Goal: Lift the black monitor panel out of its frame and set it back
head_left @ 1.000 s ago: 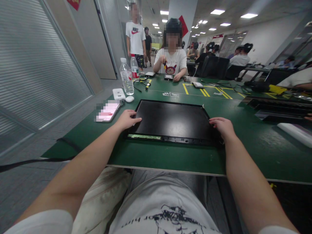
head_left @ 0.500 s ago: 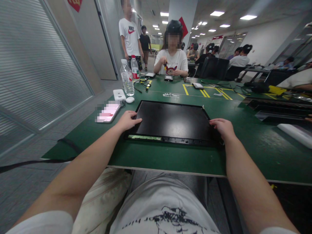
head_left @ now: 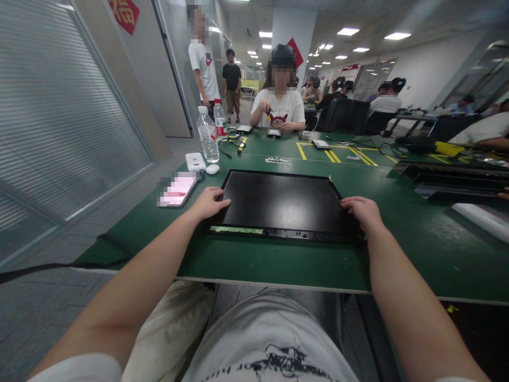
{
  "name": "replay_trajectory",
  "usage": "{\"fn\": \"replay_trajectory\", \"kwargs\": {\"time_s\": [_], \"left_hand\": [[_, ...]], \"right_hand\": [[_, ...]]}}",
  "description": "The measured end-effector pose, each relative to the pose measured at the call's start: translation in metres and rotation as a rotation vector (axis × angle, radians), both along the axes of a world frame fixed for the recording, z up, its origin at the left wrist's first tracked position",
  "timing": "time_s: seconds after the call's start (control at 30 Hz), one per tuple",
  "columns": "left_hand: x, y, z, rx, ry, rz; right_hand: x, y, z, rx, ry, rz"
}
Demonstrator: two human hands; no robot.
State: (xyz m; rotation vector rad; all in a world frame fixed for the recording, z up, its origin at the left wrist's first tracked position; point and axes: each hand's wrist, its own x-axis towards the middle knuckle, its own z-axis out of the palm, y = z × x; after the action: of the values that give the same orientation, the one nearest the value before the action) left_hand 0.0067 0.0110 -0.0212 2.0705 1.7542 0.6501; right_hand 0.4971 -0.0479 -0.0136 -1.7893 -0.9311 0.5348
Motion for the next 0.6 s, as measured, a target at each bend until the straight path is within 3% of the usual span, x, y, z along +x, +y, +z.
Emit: {"fn": "replay_trajectory", "kwargs": {"time_s": [0.43,0.6], "left_hand": [[0.005,-0.005,0.004,0.027,0.035,0.000],[0.000,-0.006,0.011,0.023,0.035,-0.067]], "right_hand": [[0.010,0.004,-0.012,-0.013,-0.105,0.009],[0.016,0.007,-0.018,-0.006,-0.162,0.015]]}}
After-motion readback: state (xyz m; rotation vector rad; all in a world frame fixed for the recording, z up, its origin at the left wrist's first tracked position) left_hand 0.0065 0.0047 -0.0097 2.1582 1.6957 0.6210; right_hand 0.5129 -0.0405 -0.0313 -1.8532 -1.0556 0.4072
